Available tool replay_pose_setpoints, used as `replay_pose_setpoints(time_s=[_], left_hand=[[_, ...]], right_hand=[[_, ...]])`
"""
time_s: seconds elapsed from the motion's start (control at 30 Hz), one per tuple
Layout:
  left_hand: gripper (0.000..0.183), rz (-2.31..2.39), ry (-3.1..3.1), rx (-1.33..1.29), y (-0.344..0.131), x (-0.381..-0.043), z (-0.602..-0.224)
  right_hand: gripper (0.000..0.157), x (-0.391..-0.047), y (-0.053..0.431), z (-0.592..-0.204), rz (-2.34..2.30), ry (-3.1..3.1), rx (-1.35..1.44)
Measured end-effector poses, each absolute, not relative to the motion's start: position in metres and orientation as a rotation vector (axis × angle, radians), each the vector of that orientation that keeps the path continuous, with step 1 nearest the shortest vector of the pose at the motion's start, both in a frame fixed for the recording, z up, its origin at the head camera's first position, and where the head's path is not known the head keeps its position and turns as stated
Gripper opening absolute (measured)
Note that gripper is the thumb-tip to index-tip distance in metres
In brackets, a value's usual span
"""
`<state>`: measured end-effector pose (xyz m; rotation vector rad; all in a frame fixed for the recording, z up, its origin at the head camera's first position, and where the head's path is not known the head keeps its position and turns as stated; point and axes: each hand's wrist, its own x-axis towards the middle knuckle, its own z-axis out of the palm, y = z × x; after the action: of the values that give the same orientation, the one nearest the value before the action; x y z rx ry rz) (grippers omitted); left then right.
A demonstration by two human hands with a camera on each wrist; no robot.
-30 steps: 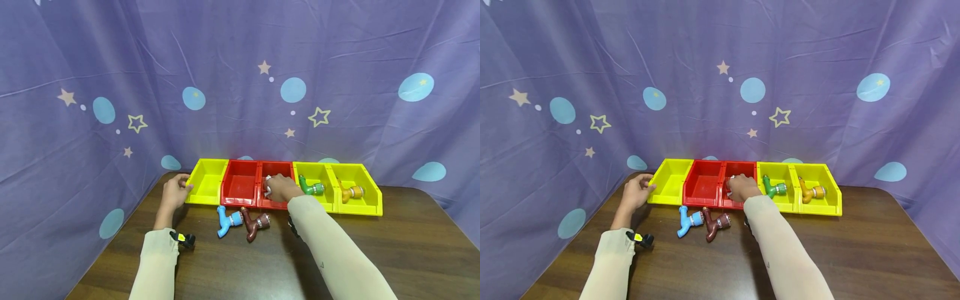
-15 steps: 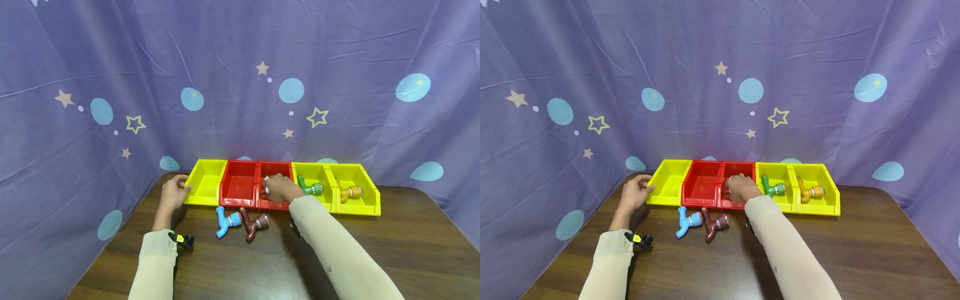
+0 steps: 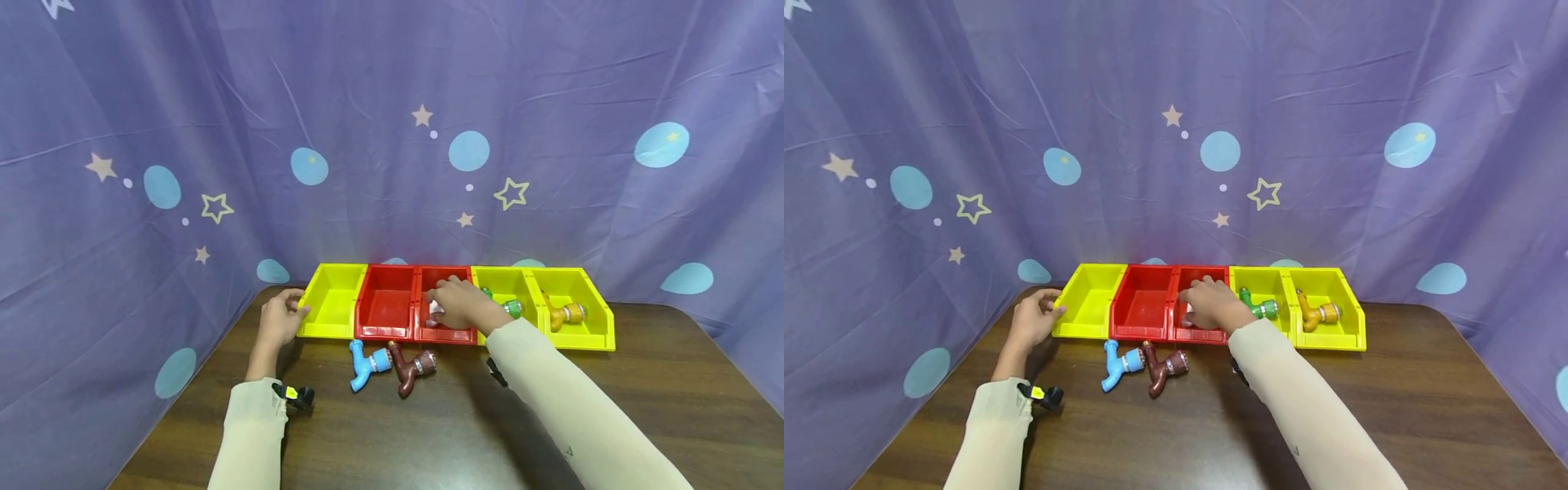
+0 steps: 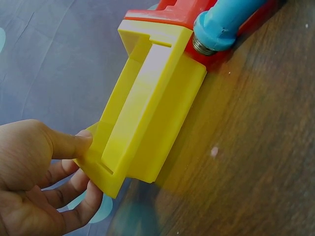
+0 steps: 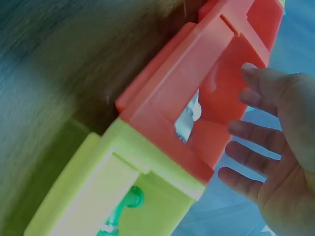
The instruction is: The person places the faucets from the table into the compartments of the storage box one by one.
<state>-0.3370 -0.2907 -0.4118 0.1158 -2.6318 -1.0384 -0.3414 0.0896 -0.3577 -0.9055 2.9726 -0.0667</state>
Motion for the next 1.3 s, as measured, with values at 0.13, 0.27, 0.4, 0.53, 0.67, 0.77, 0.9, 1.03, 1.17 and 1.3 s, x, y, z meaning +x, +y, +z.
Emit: replay_pose_setpoints(time_s=[0.13,0.27,0.4,0.53,0.67,0.77,0.9,1.03,1.17,1.3], left_hand=[[0.038,-1.021,-2.617,0.095,-0.291,-0.338,-0.413],[0.038,-1.002,-2.610,0.080,-0.291,-0.339,-0.414],[0.038,-1.006,-2.617,0.083,-0.292,-0.339,-0.413],[0.038,-1.015,-2.613,0.078,-0.291,-0.338,-0.412],[0.038,-1.019,-2.605,0.079,-0.289,-0.338,-0.413],[0.038,-1.019,-2.605,0.078,-0.289,-0.338,-0.413],[0.037,-1.022,-2.610,0.070,-0.290,-0.336,-0.413],[0.037,-1.025,-2.609,0.080,-0.289,-0.335,-0.413],[0.037,-1.018,-2.609,0.081,-0.290,-0.335,-0.413],[0.038,-1.009,-2.609,0.084,-0.291,-0.334,-0.413]], right_hand=[[0.042,-0.336,0.096,-0.351,-0.029,3.004,-0.975],[0.038,-0.331,0.104,-0.346,-0.002,3.037,-1.078],[0.034,-0.328,0.115,-0.346,-0.012,3.051,-1.123],[0.032,-0.326,0.127,-0.347,-0.061,3.056,-1.141],[0.037,-0.325,0.140,-0.350,-0.103,3.068,-1.130],[0.038,-0.324,0.151,-0.351,-0.107,3.089,-1.121],[0.039,-0.321,0.168,-0.352,-0.079,3.130,-1.118],[0.040,-0.319,0.185,-0.353,-0.115,3.167,-1.094],[0.040,-0.315,0.202,-0.354,-0.212,3.182,-1.066],[0.041,-0.313,0.219,-0.354,-0.277,3.195,-1.028]])
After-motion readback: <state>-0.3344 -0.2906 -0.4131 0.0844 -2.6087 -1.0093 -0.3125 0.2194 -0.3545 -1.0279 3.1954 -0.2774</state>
